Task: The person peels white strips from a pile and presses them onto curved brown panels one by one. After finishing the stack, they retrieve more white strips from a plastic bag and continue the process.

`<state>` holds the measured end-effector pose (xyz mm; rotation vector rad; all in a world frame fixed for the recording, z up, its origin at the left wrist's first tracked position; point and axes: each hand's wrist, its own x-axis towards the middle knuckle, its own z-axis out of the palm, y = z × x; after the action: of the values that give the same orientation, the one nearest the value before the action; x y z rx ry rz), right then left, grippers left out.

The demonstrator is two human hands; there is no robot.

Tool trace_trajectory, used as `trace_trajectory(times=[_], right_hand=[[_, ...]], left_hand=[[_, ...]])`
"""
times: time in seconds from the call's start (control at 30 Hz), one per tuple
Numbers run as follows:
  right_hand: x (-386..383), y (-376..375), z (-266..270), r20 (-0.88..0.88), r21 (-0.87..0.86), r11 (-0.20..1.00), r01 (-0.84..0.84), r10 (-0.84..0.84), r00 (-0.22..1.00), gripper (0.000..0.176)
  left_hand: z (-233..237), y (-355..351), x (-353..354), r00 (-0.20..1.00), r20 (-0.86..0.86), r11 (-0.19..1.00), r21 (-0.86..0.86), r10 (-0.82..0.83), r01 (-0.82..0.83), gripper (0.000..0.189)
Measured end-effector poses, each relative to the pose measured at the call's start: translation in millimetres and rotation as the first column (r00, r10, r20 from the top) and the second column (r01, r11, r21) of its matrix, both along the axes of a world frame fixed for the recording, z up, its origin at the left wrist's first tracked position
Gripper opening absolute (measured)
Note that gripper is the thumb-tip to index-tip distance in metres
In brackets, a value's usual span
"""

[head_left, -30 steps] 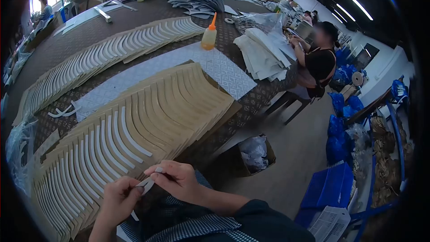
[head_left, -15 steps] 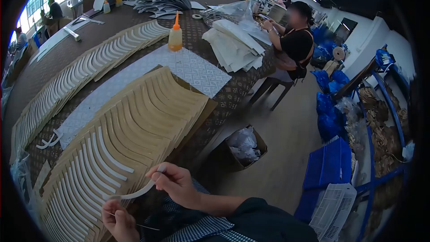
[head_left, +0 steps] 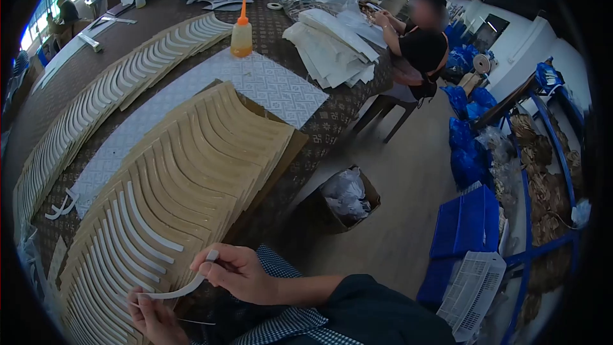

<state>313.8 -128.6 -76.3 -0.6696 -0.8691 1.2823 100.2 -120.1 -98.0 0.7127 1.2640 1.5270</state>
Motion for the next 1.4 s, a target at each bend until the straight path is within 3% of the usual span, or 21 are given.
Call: trace_trajectory(times=[0.17,0.27,0.57,0.67,0.87,0.97,1.03,1.13,1.4], right_hand=[[3.0,-2.7,0.7,0.043,0.01,0.998,-0.055,0.054,0.998,0.014],[-2.4,-4.3,-7.1,0.171,0.101,0.993,-0.057,0.039,0.984,0.014],[-26.5,-4.0,-10.2,0.275,0.295,0.956,0.007,-0.092,0.957,0.013],[-30.8,-7.9,-5.9,0.237,0.249,0.969,-0.014,-0.047,0.97,0.012],[-31.4,-10.4,-3.9,0.303,0.318,0.942,-0.108,0.007,0.953,0.011],[-34.9,-5.9,-11.1,0.324,0.299,0.952,-0.066,-0.036,0.945,0.014],[-32.4,-3.1,-7.0,0.325,0.24,0.969,-0.062,-0.021,0.945,0.014],[-26.5,0.6,-1.8,0.366,0.168,0.981,-0.093,0.025,0.93,0.016],[-26.0,30.6,7.1,0.535,0.493,0.868,-0.065,-0.244,0.809,0.03]], left_hand=[[-4.9,4.7,-9.3,1.0,-0.013,1.0,0.001,-0.012,0.012,0.028],[-3.9,6.9,-18.8,1.0,-0.026,1.0,0.004,-0.014,0.014,0.027],[6.3,9.5,-53.4,0.997,-0.065,0.999,0.032,-0.03,0.032,0.024],[10.4,12.5,-65.9,0.996,-0.069,0.997,0.04,-0.061,0.064,0.023],[26.7,27.8,-88.7,0.985,-0.075,0.985,0.068,-0.155,0.16,0.021],[46.6,39.7,-85.6,0.974,-0.107,0.976,0.073,-0.199,0.208,0.015],[54.3,51.3,-78.9,0.98,-0.121,0.985,0.056,-0.157,0.165,0.01],[62.7,79.5,-81.0,0.935,-0.227,0.957,0.027,-0.274,0.287,0.007],[86.8,143.0,-40.0,0.787,-0.354,0.863,-0.177,-0.505,0.474,0.013]])
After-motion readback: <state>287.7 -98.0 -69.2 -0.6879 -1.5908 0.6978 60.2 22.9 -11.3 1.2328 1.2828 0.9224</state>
